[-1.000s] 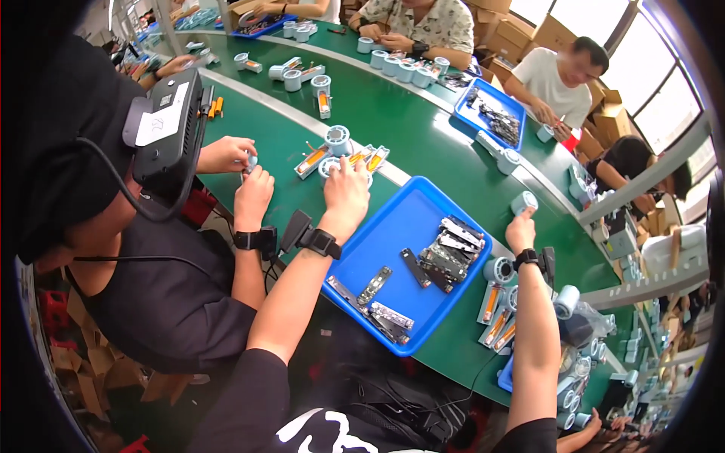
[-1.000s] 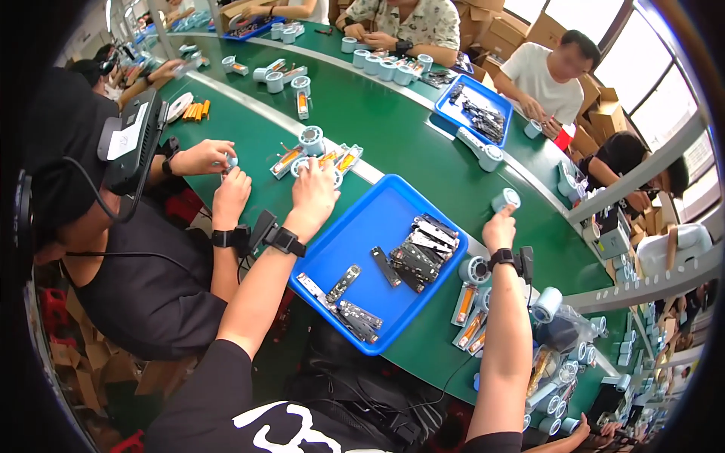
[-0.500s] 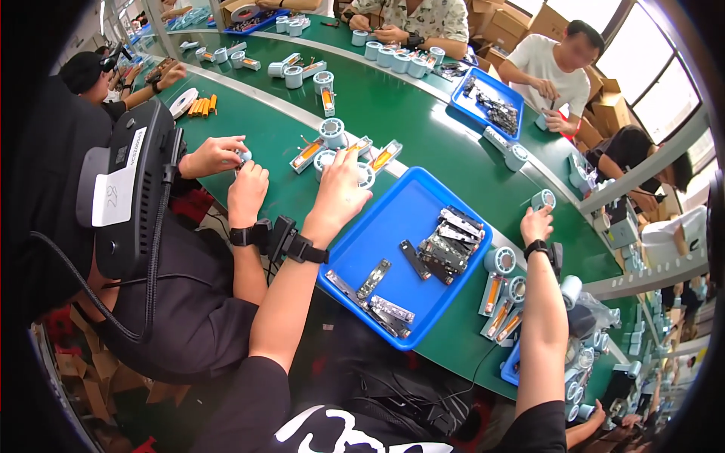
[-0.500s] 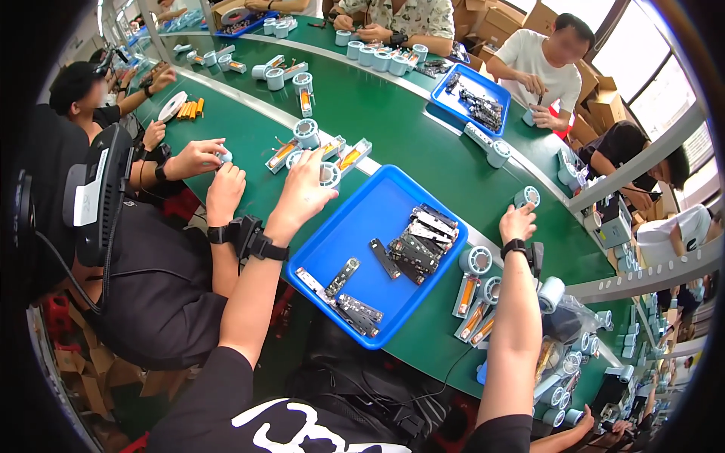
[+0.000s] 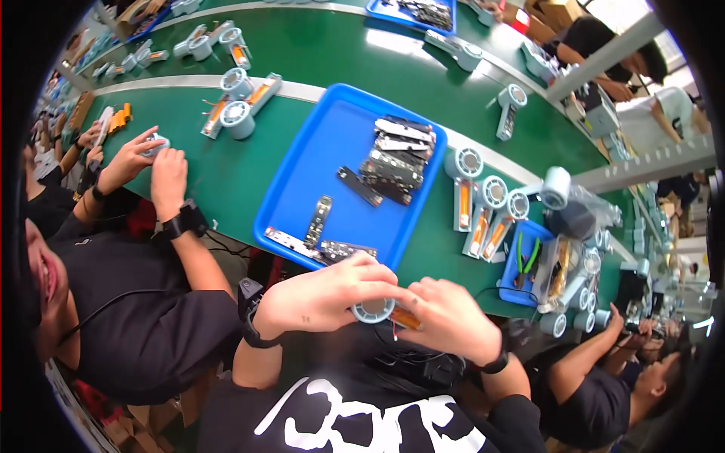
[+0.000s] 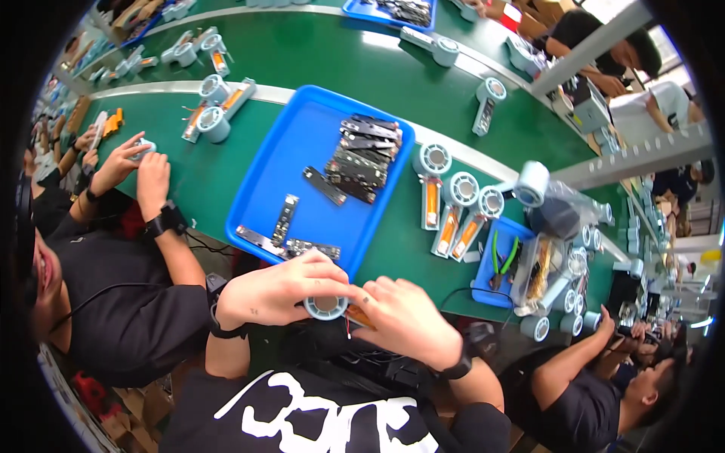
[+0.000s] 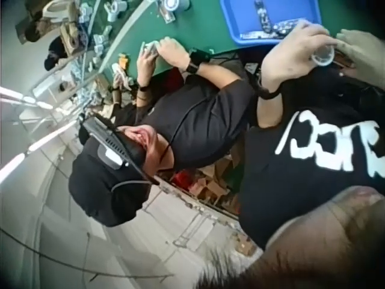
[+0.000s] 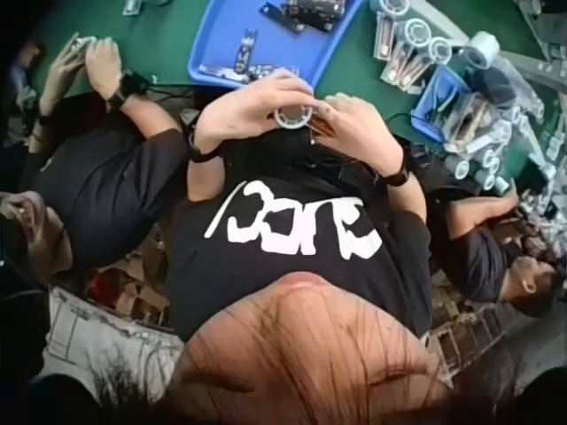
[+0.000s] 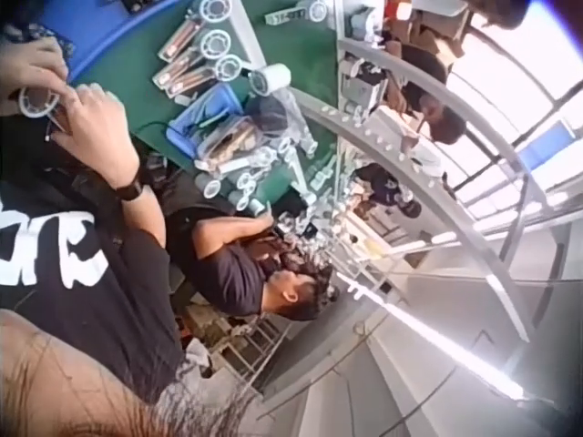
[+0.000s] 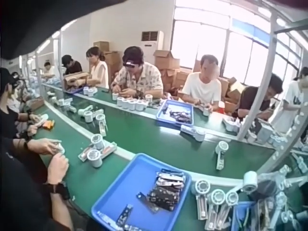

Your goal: Manually assembling and connecting small electronic components and ribbon cables on a production line.

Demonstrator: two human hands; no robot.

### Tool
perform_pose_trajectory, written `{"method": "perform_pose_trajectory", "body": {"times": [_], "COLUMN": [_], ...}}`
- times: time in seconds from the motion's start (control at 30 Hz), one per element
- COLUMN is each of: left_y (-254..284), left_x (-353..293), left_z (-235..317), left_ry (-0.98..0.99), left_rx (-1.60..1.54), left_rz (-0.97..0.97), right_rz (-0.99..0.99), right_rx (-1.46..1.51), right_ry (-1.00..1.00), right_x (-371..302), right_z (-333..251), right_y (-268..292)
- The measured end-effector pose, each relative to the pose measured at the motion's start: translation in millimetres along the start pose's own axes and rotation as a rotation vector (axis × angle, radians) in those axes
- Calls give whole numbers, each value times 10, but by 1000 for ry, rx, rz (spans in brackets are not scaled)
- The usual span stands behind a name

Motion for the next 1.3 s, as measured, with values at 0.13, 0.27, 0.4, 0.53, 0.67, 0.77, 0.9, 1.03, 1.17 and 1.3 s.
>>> {"method": "perform_pose_trajectory", "body": {"times": [0.13,0.27,0.4,0.53,0.67,0.77,0.9,1.03,1.17,1.3], "left_y": [-323,-229,-259,-328,-308,-160,169,129,79,113], "left_x": [191,352,677,937,854,681,495,354,275,232], "left_z": [-100,-173,-457,-493,-484,-718,-984,-1013,-1022,-988], "left_ry": [-96,88,308,354,425,447,511,502,485,454], "left_rx": [-106,0,50,255,293,355,550,705,732,785], "left_rz": [29,246,296,336,360,442,524,487,398,335], "right_rz": [139,451,671,770,789,803,831,849,952,926], "right_rx": [221,248,167,162,161,175,130,293,325,362], "right_ry": [-65,-290,-546,-506,-494,-497,-416,-458,-344,-391], "right_x": [-355,-565,-499,-288,-172,-158,-144,-311,-433,-474], "right_z": [246,470,849,844,872,867,863,898,930,944], "right_y": [-410,-355,-417,-504,-471,-402,-327,-393,-435,-407]}}
Point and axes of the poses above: each hand's wrist, its own x-axis towards the middle knuckle, its own y-axis out of the back of the hand, z = x × y, the point moved 5 cm from there along x, towards the middle knuckle, and after that the axes turned 10 degrees about x, right-handed, at the moved point
